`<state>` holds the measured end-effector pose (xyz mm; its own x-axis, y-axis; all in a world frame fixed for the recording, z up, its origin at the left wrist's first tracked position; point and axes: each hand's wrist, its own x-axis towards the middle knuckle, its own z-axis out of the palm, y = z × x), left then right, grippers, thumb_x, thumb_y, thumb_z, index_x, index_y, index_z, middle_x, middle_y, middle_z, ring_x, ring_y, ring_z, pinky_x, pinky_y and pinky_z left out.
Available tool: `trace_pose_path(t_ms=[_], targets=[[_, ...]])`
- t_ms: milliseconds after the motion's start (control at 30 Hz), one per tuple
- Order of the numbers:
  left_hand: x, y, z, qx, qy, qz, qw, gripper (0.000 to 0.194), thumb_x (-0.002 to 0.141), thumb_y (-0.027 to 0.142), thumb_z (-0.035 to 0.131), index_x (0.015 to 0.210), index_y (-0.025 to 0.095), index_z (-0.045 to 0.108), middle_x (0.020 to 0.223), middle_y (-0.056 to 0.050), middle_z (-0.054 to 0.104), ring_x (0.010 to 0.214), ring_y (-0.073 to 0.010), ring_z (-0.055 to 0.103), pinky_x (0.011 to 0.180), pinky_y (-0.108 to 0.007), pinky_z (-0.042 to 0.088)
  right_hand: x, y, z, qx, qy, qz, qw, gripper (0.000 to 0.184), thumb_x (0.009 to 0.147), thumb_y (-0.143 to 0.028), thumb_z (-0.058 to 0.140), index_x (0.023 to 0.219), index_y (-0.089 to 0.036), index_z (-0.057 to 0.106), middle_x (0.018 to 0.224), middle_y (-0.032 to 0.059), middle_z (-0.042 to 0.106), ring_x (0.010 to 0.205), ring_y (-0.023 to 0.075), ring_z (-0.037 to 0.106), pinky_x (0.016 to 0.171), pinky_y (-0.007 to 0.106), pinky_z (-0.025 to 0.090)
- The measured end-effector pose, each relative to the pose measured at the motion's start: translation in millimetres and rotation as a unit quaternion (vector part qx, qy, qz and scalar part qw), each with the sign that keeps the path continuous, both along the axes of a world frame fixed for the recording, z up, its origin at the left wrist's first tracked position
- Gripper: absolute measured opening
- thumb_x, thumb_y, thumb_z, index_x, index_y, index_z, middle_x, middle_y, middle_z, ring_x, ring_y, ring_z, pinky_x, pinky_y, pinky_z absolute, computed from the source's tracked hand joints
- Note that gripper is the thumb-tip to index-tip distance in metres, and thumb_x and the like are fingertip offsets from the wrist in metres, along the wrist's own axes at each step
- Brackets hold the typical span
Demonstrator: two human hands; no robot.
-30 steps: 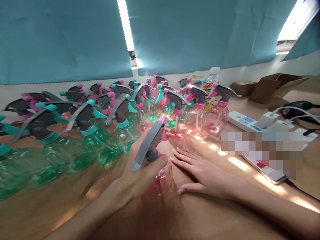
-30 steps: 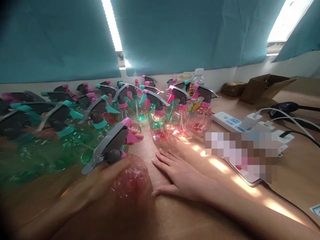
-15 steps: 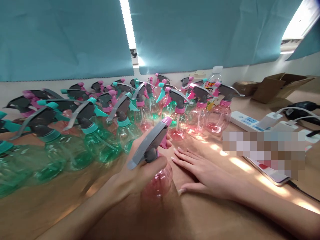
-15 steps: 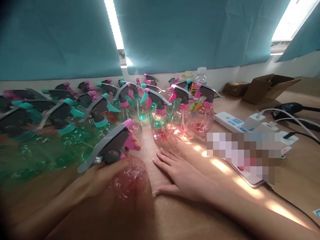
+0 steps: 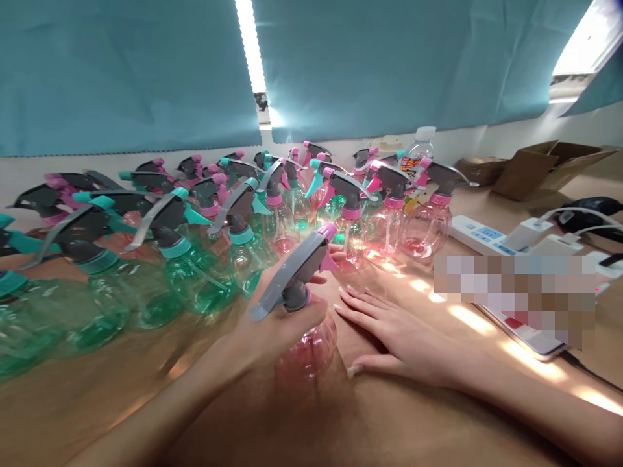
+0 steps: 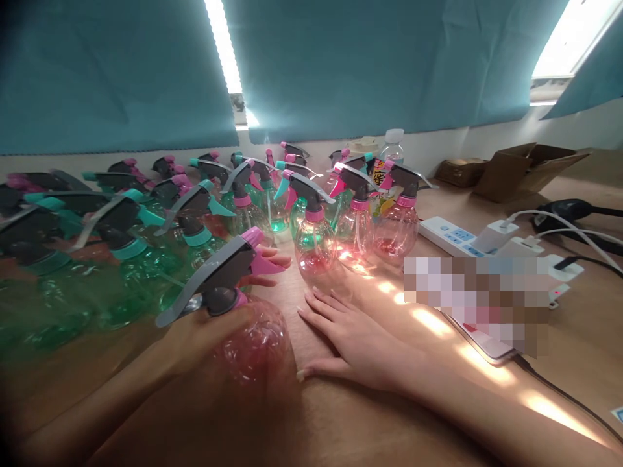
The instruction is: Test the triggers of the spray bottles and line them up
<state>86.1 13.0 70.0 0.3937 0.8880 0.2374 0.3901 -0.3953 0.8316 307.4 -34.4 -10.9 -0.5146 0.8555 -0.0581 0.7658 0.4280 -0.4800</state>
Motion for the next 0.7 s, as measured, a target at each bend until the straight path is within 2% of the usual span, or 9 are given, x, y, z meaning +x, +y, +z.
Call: trace_pose_path(t_ms=[100,233,400,500,633,700], targets=[[0.2,1.2,0.9,-0.02,-0.012,-0.028,0.999,0.04,0.067,0.023,0.057,0.107,0.024,0.065,0.072,0.0,0.066,0.083,-0.0252,0.069,0.077,-0.037,0.056,0.4,0.0,-1.0,0.005,0.004,0.003,1.0,0.083,0.087,-0.067,0.051,0.152,-0.021,0.029,0.16,0.0082,0.018,0.149,0.0312,0.016,0.12,0.053,0.017],[-1.0,2.5,-1.0,-0.024,-0.013,-0.035,0.999,0.039,0.068,0.025,0.056,0.106,0.022,0.064,0.076,0.0,0.067,0.071,-0.0222,0.067,0.071,-0.036,0.056,0.1,0.5,-1.0,0.008,0.003,0.003,1.0,0.084,0.086,-0.068,0.051,0.153,-0.021,0.028,0.16,0.008,0.018,0.149,0.0311,0.016,0.12,0.052,0.017],[-0.7,3.5,-1.0,-0.015,-0.026,-0.045,0.999,0.034,0.067,0.023,0.055,0.1,0.021,0.064,0.078,-0.001,0.068,0.085,-0.025,0.069,0.08,-0.037,0.055,-0.5,0.8,0.3,0.0,-0.008,0.004,1.0,0.086,0.085,-0.07,0.049,0.153,-0.02,0.028,0.161,0.0081,0.016,0.149,0.0316,0.015,0.121,0.052,0.016],[-0.6,3.6,-1.1,-0.013,-0.032,-0.056,0.998,0.042,0.068,0.022,0.056,0.11,0.022,0.063,0.084,-0.002,0.07,0.09,-0.0257,0.069,0.081,-0.037,0.055,0.2,0.6,-0.2,0.004,-0.011,0.006,1.0,0.087,0.085,-0.072,0.047,0.153,-0.021,0.027,0.161,0.0079,0.016,0.149,0.0311,0.015,0.121,0.053,0.016],[-0.9,2.9,-1.2,-0.028,-0.013,-0.037,0.999,0.055,0.068,0.022,0.055,0.123,0.022,0.058,0.088,-0.003,0.071,0.081,-0.0241,0.07,0.074,-0.036,0.056,1.1,0.5,-1.5,0.01,-0.014,0.01,1.0,0.086,0.086,-0.071,0.047,0.153,-0.021,0.026,0.161,0.0075,0.015,0.149,0.0308,0.015,0.12,0.052,0.016],[-0.7,2.8,-0.8,-0.024,-0.014,-0.043,0.999,0.057,0.068,0.021,0.054,0.125,0.022,0.058,0.091,-0.003,0.071,0.085,-0.0241,0.069,0.078,-0.037,0.056,0.9,0.6,-1.3,0.011,-0.016,0.009,1.0,0.086,0.086,-0.071,0.047,0.153,-0.021,0.025,0.161,0.0072,0.015,0.149,0.0311,0.015,0.121,0.052,0.016]])
